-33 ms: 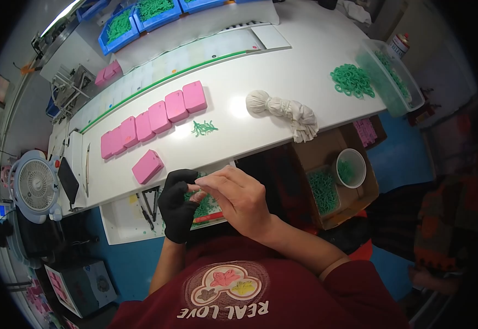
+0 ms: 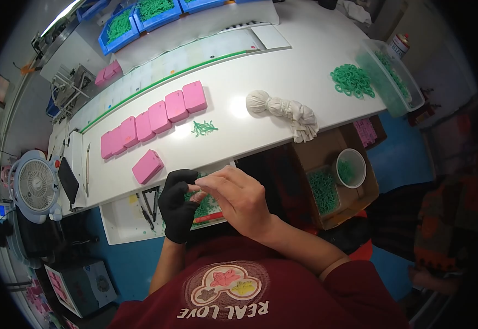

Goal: Assembling small green plastic components into pink trays using tweezers for precision.

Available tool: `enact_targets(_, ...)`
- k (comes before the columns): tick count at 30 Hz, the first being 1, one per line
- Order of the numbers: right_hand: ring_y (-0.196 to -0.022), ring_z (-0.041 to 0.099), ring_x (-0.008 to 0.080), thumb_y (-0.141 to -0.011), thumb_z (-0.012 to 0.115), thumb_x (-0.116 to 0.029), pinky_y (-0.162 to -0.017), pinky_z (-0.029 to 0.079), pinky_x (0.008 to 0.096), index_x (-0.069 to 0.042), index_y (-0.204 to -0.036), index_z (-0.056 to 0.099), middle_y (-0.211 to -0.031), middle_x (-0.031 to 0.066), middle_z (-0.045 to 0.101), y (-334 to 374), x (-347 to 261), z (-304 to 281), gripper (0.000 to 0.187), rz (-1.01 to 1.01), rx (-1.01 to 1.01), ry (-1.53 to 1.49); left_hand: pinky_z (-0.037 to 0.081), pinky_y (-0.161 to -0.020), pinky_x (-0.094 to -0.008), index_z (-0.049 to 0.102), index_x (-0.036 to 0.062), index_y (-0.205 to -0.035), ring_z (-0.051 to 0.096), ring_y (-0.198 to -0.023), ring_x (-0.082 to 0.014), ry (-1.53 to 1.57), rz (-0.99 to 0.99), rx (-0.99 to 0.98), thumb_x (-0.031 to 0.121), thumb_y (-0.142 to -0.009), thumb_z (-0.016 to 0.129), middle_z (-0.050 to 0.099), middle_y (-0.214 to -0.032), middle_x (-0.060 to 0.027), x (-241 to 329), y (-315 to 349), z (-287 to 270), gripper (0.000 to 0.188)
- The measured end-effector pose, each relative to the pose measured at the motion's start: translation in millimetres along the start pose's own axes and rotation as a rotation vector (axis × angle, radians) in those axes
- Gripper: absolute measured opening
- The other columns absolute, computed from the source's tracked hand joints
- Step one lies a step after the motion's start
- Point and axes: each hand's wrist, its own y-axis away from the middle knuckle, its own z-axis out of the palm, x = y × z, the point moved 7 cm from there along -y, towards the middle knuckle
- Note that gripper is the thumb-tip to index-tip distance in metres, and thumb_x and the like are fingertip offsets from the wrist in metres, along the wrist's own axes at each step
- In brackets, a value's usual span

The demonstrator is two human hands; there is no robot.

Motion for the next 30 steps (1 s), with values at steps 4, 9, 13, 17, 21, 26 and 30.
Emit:
enact_targets(4,-0.073,0.064,0.0232,-0.074,0.066,0.008,-0.064,0.053,0.0323,-0.003,-0.099,0.069,-0.084,0.0081,0.065,-1.8,-6.4,1.1,0.027,-0.074,-0.035,0.038,0.050,-0.084,-0.0339,0.071,0.0006,-0.088,0.061,-0.098,-0.0242,-0.003,0.019,0.009,-0.002,-0.069,0.080,0.062,-0.103,-0.0117,-1.1,0.8,-0.8,0.022)
enact_targets(9,-0.074,0.064,0.0223,-0.073,0.064,0.008,-0.064,0.053,0.0322,-0.004,-0.100,0.069,-0.085,0.0071,0.065,-0.7,-7.6,4.2,0.030,-0.120,-0.071,0.067,0.051,-0.083,-0.0345,0.070,0.0009,-0.086,0.062,-0.098,-0.0246,-0.059,0.032,0.017,-0.001,-0.069,0.080,0.063,-0.104,-0.0119,1.3,0.6,-1.4,0.020)
enact_targets(13,-0.072,0.064,0.0220,-0.074,0.068,0.007,-0.063,0.052,0.0321,-0.004,-0.099,0.069,-0.083,0.0079,0.065,-1.6,-6.1,5.7,0.027,-0.062,-0.044,0.046,0.051,-0.083,-0.0341,0.070,0.0018,-0.086,0.063,-0.098,-0.0244,-0.064,0.037,0.008,0.000,-0.068,0.080,0.063,-0.104,-0.0119,2.2,1.1,-2.1,0.021)
enact_targets(17,-0.070,0.063,0.0232,-0.076,0.072,0.005,-0.061,0.051,0.0327,-0.004,-0.098,0.069,-0.080,0.0082,0.066,6.6,7.8,6.8,0.024,0.084,-0.012,-0.076,0.050,-0.083,-0.0341,0.071,0.0031,-0.087,0.062,-0.098,-0.0241,-0.044,0.030,-0.018,-0.001,-0.067,0.078,0.063,-0.104,-0.0117,8.1,-1.7,0.6,0.021)
enact_targets(21,-0.070,0.062,0.0242,-0.075,0.072,0.005,-0.060,0.050,0.0333,-0.004,-0.096,0.070,-0.080,0.0075,0.066,-0.3,0.3,3.3,0.023,-0.027,-0.009,-0.026,0.050,-0.083,-0.0339,0.071,0.0037,-0.086,0.062,-0.098,-0.0236,-0.026,0.003,-0.015,-0.002,-0.067,0.077,0.063,-0.104,-0.0113,7.5,-1.2,0.2,0.021)
enact_targets(26,-0.068,0.060,0.0241,-0.075,0.071,0.006,-0.060,0.049,0.0335,-0.004,-0.094,0.071,-0.081,0.0066,0.066,-2.3,-3.6,2.5,0.022,-0.051,-0.027,-0.016,0.049,-0.084,-0.0336,0.072,0.0039,-0.086,0.061,-0.098,-0.0232,0.018,-0.009,-0.018,-0.002,-0.067,0.077,0.063,-0.104,-0.0108,6.2,-0.4,2.5,0.021)
enact_targets(30,-0.069,0.062,0.0230,-0.075,0.072,0.006,-0.060,0.050,0.0327,-0.004,-0.095,0.071,-0.081,0.0064,0.068,-4.8,-7.8,-1.4,0.022,-0.052,-0.011,-0.019,0.049,-0.084,-0.0340,0.072,0.0038,-0.087,0.061,-0.097,-0.0234,-0.055,-0.004,-0.047,0.000,-0.068,0.078,0.062,-0.104,-0.0107,7.8,-1.2,1.0,0.021)
